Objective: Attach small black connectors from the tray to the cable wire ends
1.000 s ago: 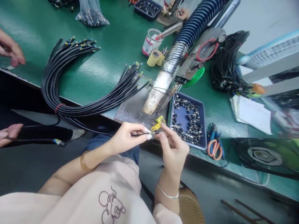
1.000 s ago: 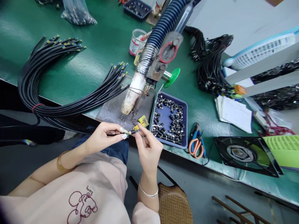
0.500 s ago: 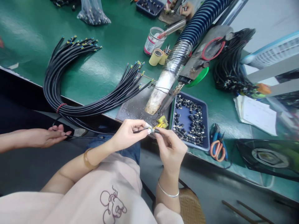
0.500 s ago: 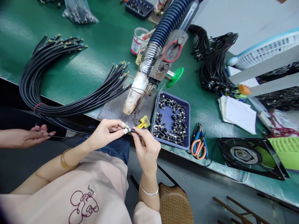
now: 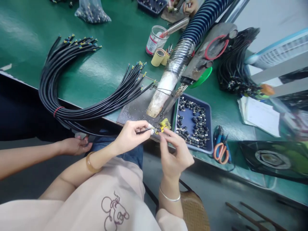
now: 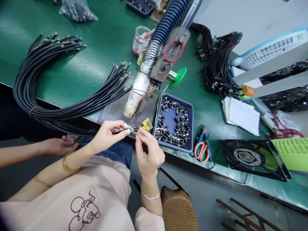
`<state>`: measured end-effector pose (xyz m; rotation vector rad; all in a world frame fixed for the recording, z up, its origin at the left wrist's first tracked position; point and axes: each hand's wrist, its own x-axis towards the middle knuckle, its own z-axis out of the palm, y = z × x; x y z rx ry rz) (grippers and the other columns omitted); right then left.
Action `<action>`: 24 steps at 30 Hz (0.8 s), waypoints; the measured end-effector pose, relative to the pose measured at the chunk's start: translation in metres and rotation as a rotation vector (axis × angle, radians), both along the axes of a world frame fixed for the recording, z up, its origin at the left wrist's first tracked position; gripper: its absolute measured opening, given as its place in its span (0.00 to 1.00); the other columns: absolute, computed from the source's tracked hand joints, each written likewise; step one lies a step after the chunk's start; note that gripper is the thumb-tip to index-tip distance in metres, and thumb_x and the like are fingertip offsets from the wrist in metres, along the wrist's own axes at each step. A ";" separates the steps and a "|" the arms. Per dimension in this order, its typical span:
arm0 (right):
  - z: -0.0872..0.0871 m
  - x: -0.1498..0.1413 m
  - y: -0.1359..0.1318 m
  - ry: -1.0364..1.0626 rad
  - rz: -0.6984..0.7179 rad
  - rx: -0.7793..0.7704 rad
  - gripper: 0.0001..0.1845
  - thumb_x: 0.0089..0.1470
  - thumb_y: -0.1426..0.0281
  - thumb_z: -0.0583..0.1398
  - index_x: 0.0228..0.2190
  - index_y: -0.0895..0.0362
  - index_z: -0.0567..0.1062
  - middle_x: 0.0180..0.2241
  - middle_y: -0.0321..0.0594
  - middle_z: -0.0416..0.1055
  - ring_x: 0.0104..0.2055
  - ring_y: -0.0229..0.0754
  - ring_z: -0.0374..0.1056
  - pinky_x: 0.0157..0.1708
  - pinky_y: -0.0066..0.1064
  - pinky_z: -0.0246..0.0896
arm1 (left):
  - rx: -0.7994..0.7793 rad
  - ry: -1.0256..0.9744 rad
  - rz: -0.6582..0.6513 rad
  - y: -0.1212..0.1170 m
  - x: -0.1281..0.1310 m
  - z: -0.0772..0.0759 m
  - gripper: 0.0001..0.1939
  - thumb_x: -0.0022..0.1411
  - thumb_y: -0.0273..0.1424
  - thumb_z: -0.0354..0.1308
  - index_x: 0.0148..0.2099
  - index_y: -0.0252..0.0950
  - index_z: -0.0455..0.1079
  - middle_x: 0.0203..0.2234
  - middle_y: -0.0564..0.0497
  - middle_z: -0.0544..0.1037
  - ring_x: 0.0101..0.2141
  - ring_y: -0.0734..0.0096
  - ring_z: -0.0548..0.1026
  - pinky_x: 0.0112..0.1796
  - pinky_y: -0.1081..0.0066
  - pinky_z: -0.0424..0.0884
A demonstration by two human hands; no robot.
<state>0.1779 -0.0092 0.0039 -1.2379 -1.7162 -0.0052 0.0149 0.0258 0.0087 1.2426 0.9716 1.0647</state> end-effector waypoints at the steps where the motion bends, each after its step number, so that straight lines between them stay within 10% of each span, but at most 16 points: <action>1: -0.001 -0.002 0.002 -0.059 0.012 0.016 0.08 0.57 0.79 0.66 0.36 0.54 0.76 0.40 0.39 0.83 0.40 0.41 0.82 0.41 0.30 0.79 | 0.004 0.010 0.008 0.000 0.001 -0.001 0.09 0.60 0.32 0.60 0.31 0.32 0.73 0.22 0.54 0.71 0.25 0.77 0.65 0.29 0.76 0.62; 24: 0.002 -0.007 0.023 -0.062 0.033 0.062 0.10 0.56 0.77 0.63 0.29 0.52 0.69 0.38 0.39 0.81 0.38 0.41 0.80 0.38 0.35 0.78 | -0.013 0.061 0.053 0.009 0.007 -0.007 0.11 0.62 0.34 0.59 0.34 0.31 0.75 0.21 0.56 0.66 0.23 0.78 0.63 0.27 0.76 0.60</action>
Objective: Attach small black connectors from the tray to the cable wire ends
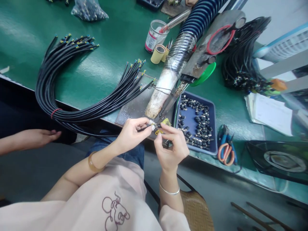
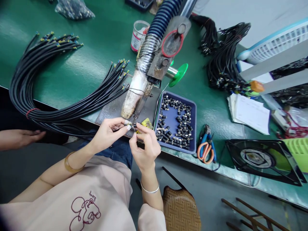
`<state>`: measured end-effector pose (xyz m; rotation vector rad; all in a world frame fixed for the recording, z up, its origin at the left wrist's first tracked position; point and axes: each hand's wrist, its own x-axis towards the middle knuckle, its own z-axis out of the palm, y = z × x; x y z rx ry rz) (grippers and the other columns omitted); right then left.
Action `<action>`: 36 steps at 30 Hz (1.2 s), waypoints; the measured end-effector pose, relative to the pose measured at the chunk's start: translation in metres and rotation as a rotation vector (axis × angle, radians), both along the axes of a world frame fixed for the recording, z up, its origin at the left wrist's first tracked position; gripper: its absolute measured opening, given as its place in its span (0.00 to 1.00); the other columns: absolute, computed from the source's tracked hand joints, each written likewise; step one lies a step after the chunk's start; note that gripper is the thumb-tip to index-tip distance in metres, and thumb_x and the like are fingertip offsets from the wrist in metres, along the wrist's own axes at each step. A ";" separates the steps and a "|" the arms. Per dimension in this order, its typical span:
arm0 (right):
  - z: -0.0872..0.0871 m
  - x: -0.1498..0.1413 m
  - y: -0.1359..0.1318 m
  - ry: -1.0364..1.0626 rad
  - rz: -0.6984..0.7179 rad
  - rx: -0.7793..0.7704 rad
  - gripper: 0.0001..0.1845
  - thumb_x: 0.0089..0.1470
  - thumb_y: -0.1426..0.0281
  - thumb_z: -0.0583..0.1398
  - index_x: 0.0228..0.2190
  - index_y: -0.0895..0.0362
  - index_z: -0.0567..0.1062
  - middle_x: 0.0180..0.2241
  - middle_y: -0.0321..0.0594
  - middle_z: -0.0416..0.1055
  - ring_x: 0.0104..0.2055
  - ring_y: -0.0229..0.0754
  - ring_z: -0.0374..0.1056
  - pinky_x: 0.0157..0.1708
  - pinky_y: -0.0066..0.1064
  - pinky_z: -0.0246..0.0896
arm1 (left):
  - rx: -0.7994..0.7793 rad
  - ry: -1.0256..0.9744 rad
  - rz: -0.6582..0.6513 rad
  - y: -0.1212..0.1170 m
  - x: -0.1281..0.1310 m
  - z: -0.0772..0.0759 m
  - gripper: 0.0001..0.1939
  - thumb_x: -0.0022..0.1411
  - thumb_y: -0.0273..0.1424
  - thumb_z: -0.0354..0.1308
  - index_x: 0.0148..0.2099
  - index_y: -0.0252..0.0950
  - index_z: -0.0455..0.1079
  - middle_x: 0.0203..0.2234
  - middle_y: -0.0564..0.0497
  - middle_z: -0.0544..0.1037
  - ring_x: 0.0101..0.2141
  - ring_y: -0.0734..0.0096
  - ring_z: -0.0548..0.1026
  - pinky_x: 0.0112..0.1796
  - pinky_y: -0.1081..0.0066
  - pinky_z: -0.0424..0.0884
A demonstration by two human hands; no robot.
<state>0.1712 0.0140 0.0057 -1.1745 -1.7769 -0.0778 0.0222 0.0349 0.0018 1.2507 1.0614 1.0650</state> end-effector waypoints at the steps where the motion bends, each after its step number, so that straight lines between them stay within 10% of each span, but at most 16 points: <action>1: 0.000 0.000 0.000 -0.002 0.001 0.002 0.10 0.56 0.77 0.64 0.29 0.52 0.69 0.38 0.39 0.81 0.38 0.41 0.80 0.38 0.35 0.78 | 0.000 0.003 0.009 0.000 0.000 0.001 0.10 0.62 0.34 0.59 0.34 0.31 0.75 0.21 0.56 0.67 0.23 0.78 0.63 0.27 0.76 0.61; 36: 0.000 0.003 -0.005 0.114 0.024 -0.119 0.08 0.57 0.77 0.64 0.30 0.53 0.72 0.37 0.39 0.82 0.39 0.42 0.80 0.41 0.36 0.77 | 0.102 0.117 0.009 -0.006 -0.004 0.004 0.12 0.63 0.33 0.56 0.28 0.33 0.67 0.19 0.58 0.59 0.23 0.79 0.56 0.25 0.76 0.55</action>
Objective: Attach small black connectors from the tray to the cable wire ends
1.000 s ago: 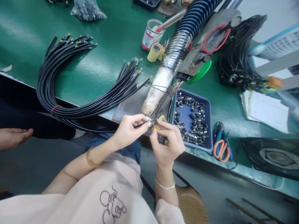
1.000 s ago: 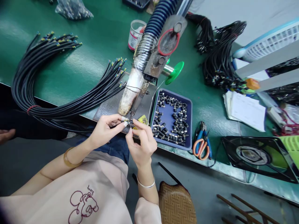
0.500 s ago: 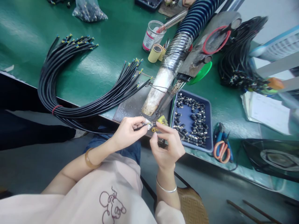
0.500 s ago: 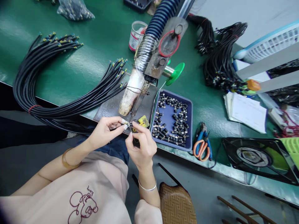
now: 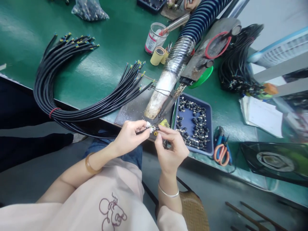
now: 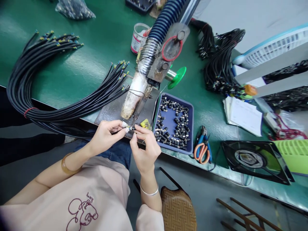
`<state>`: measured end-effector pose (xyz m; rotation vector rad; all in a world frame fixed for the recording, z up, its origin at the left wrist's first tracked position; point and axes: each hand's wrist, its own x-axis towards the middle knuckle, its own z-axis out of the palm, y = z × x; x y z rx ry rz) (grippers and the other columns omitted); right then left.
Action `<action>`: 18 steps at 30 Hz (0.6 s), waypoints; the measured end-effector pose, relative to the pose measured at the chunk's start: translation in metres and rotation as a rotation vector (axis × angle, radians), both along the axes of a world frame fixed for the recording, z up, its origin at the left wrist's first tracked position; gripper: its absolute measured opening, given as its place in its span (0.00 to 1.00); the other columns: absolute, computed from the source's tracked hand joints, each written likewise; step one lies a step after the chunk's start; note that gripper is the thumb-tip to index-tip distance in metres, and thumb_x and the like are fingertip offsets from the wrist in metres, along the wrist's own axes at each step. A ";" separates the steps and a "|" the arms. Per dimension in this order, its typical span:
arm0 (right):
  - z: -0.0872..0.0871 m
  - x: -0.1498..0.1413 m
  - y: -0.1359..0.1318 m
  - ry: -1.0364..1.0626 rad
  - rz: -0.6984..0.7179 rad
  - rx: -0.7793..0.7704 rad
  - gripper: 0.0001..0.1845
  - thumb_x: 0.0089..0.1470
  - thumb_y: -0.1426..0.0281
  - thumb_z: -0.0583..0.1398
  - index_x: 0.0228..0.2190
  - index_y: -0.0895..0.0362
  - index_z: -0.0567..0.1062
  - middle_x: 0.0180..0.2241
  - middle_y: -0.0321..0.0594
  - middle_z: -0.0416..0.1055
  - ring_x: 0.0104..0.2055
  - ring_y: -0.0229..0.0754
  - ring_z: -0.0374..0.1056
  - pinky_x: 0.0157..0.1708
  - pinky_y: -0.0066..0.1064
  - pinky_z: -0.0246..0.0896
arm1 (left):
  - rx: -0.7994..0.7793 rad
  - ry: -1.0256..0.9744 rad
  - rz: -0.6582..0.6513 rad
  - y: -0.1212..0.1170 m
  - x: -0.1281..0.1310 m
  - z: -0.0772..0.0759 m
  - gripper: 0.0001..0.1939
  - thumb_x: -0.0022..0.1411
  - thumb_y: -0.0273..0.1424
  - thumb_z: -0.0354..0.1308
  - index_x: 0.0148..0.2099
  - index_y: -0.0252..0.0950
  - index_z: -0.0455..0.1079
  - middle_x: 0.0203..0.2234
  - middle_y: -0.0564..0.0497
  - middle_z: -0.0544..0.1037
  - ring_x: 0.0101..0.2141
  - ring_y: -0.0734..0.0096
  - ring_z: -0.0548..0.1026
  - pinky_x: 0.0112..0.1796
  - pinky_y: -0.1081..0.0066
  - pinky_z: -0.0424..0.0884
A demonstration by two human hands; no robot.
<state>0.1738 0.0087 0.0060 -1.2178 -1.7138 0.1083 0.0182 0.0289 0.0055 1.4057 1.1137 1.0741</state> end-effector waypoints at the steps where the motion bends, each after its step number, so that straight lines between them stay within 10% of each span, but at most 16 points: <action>1: 0.000 0.000 0.000 -0.009 0.001 0.006 0.08 0.57 0.77 0.64 0.30 0.53 0.73 0.37 0.38 0.82 0.39 0.42 0.80 0.41 0.36 0.77 | -0.005 -0.008 -0.003 0.001 0.000 0.000 0.12 0.63 0.33 0.56 0.28 0.33 0.66 0.19 0.58 0.58 0.23 0.79 0.56 0.25 0.76 0.55; 18: -0.004 0.003 0.003 -0.113 0.007 0.074 0.09 0.56 0.78 0.64 0.31 0.52 0.72 0.38 0.39 0.82 0.37 0.40 0.80 0.38 0.32 0.77 | -0.073 0.006 -0.012 0.005 0.002 0.001 0.13 0.64 0.32 0.54 0.27 0.34 0.63 0.20 0.59 0.57 0.23 0.79 0.56 0.26 0.75 0.53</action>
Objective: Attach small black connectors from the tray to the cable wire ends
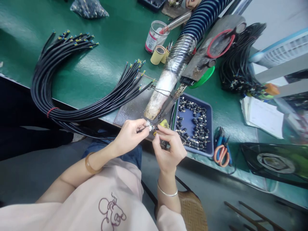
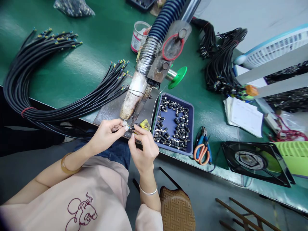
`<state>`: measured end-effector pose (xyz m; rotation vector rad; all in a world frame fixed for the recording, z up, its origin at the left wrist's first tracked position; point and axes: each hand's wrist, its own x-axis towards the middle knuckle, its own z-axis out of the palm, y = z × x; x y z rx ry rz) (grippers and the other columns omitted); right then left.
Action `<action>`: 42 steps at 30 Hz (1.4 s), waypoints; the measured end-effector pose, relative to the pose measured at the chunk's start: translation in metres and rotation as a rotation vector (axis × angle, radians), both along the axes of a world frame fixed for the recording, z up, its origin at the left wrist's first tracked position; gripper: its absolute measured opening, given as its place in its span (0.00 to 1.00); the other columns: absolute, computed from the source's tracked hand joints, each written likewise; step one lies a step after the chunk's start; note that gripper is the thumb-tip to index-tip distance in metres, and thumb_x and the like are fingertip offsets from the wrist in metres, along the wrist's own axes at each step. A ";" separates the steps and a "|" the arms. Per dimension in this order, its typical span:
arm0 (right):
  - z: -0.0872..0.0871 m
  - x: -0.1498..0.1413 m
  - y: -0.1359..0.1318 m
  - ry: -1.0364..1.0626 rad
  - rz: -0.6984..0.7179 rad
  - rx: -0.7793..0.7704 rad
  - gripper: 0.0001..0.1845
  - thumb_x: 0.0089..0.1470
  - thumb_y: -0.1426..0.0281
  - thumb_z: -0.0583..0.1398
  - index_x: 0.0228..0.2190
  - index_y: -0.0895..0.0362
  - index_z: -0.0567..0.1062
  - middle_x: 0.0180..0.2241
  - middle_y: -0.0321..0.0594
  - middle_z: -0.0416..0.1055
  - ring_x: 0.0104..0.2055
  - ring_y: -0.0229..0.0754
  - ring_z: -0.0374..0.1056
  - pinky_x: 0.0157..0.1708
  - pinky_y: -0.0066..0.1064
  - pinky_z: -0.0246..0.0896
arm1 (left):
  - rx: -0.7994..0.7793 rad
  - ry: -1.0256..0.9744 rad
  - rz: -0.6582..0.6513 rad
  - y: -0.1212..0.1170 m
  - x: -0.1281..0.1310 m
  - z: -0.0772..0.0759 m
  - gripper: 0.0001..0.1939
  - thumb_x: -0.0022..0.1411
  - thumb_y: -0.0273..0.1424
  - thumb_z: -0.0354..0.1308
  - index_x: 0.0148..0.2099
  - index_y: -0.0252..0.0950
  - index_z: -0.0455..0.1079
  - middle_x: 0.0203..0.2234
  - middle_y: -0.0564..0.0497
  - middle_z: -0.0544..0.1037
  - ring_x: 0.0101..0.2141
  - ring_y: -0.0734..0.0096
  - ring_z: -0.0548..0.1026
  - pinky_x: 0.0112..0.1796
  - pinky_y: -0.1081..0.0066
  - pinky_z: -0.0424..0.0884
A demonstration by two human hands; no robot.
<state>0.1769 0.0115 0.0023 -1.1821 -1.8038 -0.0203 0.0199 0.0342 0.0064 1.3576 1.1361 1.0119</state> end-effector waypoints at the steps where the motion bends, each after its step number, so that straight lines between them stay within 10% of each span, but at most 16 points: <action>1: 0.000 0.000 0.000 -0.006 0.000 0.003 0.09 0.56 0.78 0.64 0.30 0.52 0.72 0.38 0.39 0.82 0.37 0.40 0.80 0.38 0.32 0.77 | 0.008 0.006 0.007 0.000 0.001 0.000 0.12 0.64 0.32 0.54 0.28 0.34 0.64 0.20 0.59 0.58 0.23 0.79 0.56 0.26 0.75 0.53; 42: 0.009 0.001 -0.008 -0.156 0.042 -0.025 0.10 0.57 0.80 0.64 0.31 0.53 0.72 0.40 0.42 0.82 0.39 0.39 0.80 0.39 0.27 0.77 | -0.078 -0.051 -0.062 0.001 -0.005 0.008 0.12 0.62 0.32 0.56 0.27 0.35 0.62 0.19 0.60 0.53 0.23 0.80 0.51 0.24 0.76 0.50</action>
